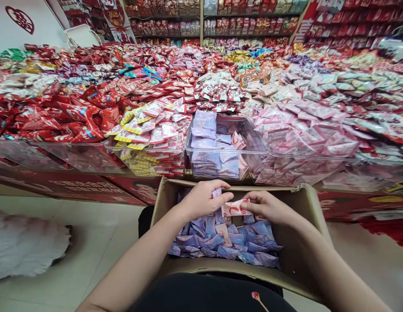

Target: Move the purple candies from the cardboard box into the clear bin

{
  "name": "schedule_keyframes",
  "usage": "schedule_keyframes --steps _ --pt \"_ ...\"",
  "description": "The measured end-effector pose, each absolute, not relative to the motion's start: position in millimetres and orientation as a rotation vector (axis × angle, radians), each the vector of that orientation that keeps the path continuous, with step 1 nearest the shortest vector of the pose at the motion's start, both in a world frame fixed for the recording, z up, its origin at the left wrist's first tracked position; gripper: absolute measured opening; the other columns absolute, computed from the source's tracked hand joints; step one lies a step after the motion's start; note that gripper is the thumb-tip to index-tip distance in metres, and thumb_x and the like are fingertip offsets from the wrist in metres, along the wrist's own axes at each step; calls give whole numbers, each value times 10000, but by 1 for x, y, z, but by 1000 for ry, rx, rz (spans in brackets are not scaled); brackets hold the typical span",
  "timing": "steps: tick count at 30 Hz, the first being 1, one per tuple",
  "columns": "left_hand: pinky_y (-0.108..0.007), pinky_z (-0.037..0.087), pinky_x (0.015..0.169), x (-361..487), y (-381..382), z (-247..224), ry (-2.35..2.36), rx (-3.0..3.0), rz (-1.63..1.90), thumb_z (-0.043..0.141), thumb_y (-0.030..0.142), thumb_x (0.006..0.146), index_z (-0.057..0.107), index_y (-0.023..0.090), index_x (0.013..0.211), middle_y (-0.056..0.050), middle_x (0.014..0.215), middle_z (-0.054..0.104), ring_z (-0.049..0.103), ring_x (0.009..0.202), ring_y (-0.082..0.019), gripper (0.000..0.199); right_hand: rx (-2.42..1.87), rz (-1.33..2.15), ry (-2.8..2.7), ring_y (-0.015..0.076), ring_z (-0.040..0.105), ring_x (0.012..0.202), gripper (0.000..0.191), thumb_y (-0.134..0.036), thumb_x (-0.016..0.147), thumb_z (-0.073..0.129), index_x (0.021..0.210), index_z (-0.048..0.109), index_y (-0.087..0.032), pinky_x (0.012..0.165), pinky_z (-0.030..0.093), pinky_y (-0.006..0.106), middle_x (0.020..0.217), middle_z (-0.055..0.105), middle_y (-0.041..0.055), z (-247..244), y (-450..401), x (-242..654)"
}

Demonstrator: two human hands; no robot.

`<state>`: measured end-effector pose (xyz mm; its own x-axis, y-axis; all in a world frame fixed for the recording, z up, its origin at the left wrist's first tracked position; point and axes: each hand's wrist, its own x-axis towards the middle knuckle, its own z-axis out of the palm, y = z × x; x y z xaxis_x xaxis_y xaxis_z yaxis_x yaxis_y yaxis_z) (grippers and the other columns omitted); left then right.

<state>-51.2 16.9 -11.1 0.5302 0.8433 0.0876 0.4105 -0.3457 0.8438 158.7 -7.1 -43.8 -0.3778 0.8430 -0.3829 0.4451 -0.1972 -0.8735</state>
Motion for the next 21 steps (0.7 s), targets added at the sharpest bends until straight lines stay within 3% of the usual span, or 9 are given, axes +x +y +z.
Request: schedule_keyframes --steps 6,11,17,21 --pt "-192 383 604 -46 12 -5 849 1942 447 452 391 777 652 152 819 -11 730 638 546 669 -130 315 -1342 1483 -1349 65 405 488 246 -386 698 579 666 573 -142 461 302 193 542 508 -31 -27 -33 149" --pt "-200 378 658 -40 10 -12 781 1724 547 387 320 824 632 121 757 -16 736 611 511 693 -119 323 -1325 1434 -1143 67 416 490 220 -376 706 584 707 594 -156 465 315 194 546 529 -29 -37 -39 141" --pt "-207 370 633 -35 6 -20 809 1508 731 404 371 815 602 111 678 -7 657 552 465 635 -107 354 -1243 1472 -1052 116 514 555 279 -355 676 624 877 559 -174 509 403 233 653 587 6 -26 -47 129" --pt "-204 376 621 -33 4 -19 742 1387 750 414 409 802 601 115 680 -10 671 544 453 628 -104 369 -1299 1311 -1010 111 500 548 224 -380 688 602 759 573 -169 512 404 228 635 583 13 -18 -48 123"
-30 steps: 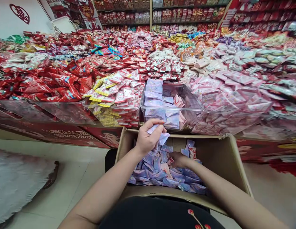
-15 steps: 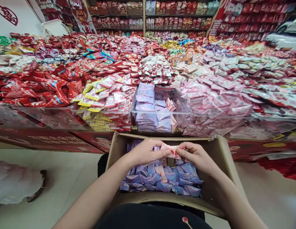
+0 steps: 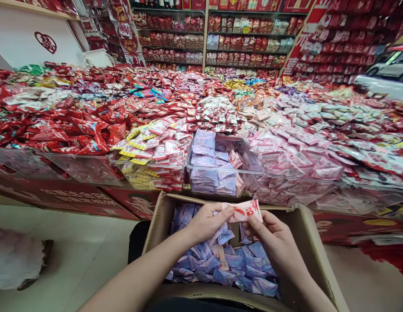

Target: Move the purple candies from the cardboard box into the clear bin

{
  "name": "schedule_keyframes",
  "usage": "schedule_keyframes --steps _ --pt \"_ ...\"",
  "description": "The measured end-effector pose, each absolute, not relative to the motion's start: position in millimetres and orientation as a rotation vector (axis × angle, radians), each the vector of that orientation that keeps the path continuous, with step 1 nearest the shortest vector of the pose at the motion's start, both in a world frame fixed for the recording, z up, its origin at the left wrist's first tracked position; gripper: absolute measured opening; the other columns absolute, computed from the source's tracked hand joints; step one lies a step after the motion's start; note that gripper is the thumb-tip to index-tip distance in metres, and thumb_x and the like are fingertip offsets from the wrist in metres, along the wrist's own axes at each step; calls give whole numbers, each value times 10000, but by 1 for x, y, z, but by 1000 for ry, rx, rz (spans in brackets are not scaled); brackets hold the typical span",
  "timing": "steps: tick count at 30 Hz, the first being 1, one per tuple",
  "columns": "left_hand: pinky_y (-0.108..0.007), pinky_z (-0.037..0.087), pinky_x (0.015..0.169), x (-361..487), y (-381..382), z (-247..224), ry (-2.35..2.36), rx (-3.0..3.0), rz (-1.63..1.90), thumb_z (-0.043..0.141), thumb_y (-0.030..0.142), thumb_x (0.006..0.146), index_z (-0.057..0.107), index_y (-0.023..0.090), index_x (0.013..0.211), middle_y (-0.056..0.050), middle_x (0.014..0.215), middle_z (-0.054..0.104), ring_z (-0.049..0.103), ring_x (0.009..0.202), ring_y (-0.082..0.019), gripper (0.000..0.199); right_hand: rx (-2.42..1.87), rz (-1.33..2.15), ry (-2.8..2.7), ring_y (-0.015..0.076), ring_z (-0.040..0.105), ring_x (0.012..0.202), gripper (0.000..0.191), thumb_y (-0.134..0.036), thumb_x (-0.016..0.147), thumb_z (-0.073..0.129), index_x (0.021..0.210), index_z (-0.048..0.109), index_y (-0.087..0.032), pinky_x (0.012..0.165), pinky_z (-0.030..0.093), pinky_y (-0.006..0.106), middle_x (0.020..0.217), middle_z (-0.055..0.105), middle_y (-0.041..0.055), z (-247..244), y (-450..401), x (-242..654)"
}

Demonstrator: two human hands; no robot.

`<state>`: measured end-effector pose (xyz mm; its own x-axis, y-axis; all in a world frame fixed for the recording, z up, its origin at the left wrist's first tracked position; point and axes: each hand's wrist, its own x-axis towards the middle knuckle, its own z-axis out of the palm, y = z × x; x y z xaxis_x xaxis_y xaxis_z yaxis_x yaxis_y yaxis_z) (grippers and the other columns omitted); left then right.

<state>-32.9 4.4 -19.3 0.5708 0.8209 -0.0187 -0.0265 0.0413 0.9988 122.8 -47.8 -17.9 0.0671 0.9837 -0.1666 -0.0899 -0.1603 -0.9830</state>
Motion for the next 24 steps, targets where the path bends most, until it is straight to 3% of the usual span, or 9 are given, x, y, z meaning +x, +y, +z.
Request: schedule_keyframes --steps 4,6,9,11,15,24 --pt "-202 375 587 -34 5 -20 735 1308 728 410 430 797 603 112 724 -10 668 533 443 605 -101 379 -1317 1245 -987 104 479 511 232 -404 701 578 696 566 -172 484 390 221 583 557 1 -14 -44 121" --pt "-213 384 622 -35 5 -21 738 1355 718 404 434 798 610 112 750 -19 692 552 466 644 -116 386 -1290 1230 -982 107 499 540 229 -374 708 581 847 576 -192 522 413 232 650 577 1 -13 -43 123" --pt "-221 385 658 -37 4 -21 734 1502 672 385 431 808 611 113 723 -21 690 566 483 675 -129 399 -1251 1259 -1019 144 560 683 409 -328 692 613 1073 504 -229 634 451 279 834 611 32 -14 -42 130" --pt "-217 381 643 -38 2 -21 732 1556 636 372 422 816 605 114 717 -18 680 563 483 664 -127 398 -1295 1328 -1096 165 572 715 374 -321 660 645 1001 550 -199 649 458 296 827 626 52 -15 -42 134" --pt "-206 372 633 -39 2 -23 699 1534 619 357 408 827 600 115 734 -13 688 551 475 661 -117 392 -1393 1360 -1086 141 556 602 258 -327 615 681 802 606 -166 553 441 259 695 636 38 -21 -43 141" --pt "-193 388 622 -35 8 -28 738 1345 677 371 464 806 628 123 834 -30 751 571 481 679 -119 428 -1381 1339 -982 147 556 608 253 -367 687 609 842 633 -170 538 420 251 751 657 44 -24 -42 138"
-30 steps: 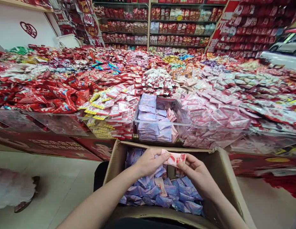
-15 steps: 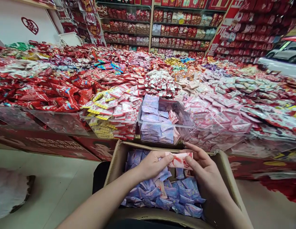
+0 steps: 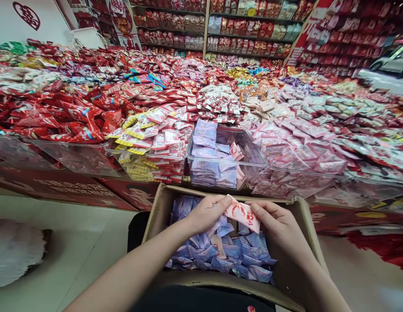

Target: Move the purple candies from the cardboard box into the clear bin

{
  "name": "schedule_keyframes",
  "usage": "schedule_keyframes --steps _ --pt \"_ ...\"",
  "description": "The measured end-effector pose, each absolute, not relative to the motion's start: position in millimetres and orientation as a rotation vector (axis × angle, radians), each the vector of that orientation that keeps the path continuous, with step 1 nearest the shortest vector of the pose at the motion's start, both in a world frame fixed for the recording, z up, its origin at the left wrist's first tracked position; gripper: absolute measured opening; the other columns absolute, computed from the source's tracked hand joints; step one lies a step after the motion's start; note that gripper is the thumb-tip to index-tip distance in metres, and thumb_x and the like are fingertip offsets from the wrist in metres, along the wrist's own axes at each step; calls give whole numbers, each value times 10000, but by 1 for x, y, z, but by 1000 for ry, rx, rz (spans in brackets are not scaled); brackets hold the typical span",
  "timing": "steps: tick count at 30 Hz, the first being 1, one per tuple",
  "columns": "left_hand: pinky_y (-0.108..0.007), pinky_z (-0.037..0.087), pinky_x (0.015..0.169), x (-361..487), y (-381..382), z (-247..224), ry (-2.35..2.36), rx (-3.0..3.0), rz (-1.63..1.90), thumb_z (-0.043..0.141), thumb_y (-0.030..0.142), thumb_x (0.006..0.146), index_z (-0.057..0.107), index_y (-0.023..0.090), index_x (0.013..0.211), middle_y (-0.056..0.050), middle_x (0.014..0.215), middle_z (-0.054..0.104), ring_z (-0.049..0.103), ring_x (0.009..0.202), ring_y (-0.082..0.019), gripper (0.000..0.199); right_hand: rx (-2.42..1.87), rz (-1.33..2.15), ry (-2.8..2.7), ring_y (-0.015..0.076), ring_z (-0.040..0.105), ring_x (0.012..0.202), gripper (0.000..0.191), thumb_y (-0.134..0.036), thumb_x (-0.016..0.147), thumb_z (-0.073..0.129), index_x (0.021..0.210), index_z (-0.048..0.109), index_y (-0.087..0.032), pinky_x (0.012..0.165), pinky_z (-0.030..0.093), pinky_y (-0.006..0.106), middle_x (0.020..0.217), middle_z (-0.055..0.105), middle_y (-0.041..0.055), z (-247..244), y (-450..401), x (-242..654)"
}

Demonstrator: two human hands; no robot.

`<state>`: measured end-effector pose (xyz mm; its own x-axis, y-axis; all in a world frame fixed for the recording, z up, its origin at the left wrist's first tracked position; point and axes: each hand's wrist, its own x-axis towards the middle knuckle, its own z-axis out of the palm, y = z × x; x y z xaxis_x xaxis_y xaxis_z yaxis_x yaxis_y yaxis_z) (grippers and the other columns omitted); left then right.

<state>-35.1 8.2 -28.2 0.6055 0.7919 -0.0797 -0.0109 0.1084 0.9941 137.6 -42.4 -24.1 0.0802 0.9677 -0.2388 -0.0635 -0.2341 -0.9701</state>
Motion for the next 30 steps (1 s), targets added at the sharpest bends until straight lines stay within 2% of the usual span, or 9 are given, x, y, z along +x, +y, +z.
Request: schedule_keyframes --steps 9,13,18,22,27,30 --pt "-188 375 622 -32 9 -33 717 1288 698 386 424 814 615 129 809 -15 752 557 466 670 -105 373 -1301 1429 -898 160 579 684 270 -358 739 557 930 618 -177 595 438 263 764 657 41 -23 -43 137" --pt "-184 364 609 -32 9 -30 766 1304 745 389 417 814 603 132 777 6 699 532 450 634 -92 359 -1281 1417 -902 125 557 601 294 -349 711 592 964 573 -200 540 435 237 730 634 11 -20 -43 133" --pt "-198 370 646 -34 9 -24 759 1445 698 403 399 810 612 121 761 1 696 553 476 663 -108 350 -1243 1365 -908 85 523 533 249 -277 662 654 867 537 -196 487 427 200 719 611 -4 -18 -44 134" --pt "-206 381 663 -35 6 -24 703 1536 605 403 380 812 614 112 747 -9 718 584 504 690 -123 348 -1271 1268 -862 137 577 648 345 -278 666 651 963 491 -200 540 460 233 815 625 34 -23 -46 137" --pt "-198 386 644 -35 3 -24 761 1612 592 385 361 823 619 110 774 -16 714 594 513 679 -117 347 -1303 1276 -967 164 594 750 344 -307 723 587 1024 460 -202 664 485 287 897 621 44 -31 -57 128" --pt "-198 393 679 -35 2 -21 765 1648 617 399 337 819 626 115 849 -30 767 614 528 723 -122 319 -1364 1057 -1117 191 587 841 377 -319 722 577 1063 456 -215 684 485 295 980 604 71 -15 -55 131"
